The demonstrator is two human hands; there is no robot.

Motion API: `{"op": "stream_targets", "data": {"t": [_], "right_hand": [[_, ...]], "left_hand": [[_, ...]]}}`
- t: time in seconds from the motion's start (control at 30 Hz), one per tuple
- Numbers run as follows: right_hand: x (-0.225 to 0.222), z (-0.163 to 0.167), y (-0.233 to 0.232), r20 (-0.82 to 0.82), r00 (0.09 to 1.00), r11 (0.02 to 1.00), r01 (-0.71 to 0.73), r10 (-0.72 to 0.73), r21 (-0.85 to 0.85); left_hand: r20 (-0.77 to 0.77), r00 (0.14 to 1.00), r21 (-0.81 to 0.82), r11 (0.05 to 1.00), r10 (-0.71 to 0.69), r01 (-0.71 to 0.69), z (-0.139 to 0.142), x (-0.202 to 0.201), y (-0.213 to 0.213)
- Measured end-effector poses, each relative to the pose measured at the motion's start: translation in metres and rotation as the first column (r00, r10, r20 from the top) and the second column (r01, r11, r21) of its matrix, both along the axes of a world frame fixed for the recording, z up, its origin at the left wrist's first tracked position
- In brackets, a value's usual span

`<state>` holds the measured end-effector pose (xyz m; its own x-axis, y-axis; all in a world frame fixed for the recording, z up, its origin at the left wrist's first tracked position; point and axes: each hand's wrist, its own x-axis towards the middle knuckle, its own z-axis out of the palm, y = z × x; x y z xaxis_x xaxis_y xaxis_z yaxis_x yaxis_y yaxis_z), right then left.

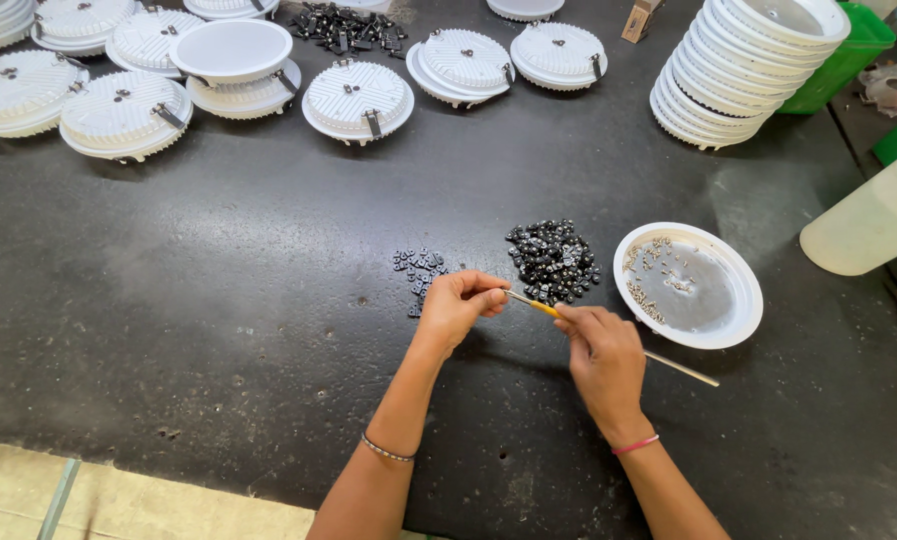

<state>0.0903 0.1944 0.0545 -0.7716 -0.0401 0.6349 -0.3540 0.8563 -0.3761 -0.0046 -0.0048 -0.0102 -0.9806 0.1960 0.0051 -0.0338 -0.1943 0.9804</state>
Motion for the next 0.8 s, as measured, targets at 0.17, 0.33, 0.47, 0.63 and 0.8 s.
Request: {"op": "stream_targets", "data": {"t": [0.17, 0.33, 0.47, 0.63, 0.8], "right_hand": [[-0.004, 0.001, -0.003, 0.376, 0.927, 0.986, 0.059, 0.004, -0.156], [0.004, 0.01, -0.001, 0.33, 0.939, 0.971, -0.019, 0.1, -0.239], [-0.001, 0.005, 0.001, 0.304, 0.947, 0.964, -0.02, 0.104, -0.266], [-0.004, -0.002, 0.007, 0.274, 0.962, 0.998, 0.007, 0.011, -0.064], [-0.006, -0.001, 0.003, 0.315, 0.946, 0.983, -0.021, 0.079, -0.184]], "left_hand": [[-0.019, 1.0, -0.091, 0.996, 0.013, -0.015, 0.001, 0.003, 0.0], [-0.004, 1.0, -0.047, 0.999, 0.026, -0.026, -0.002, 0.005, -0.002], [-0.015, 0.998, -0.117, 0.991, 0.059, -0.061, -0.004, 0.007, -0.001], [0.011, 1.0, -0.136, 0.99, 0.026, -0.024, 0.001, 0.011, -0.001], [0.029, 0.999, -0.114, 0.993, 0.045, -0.041, 0.002, 0.009, -0.003]]}}
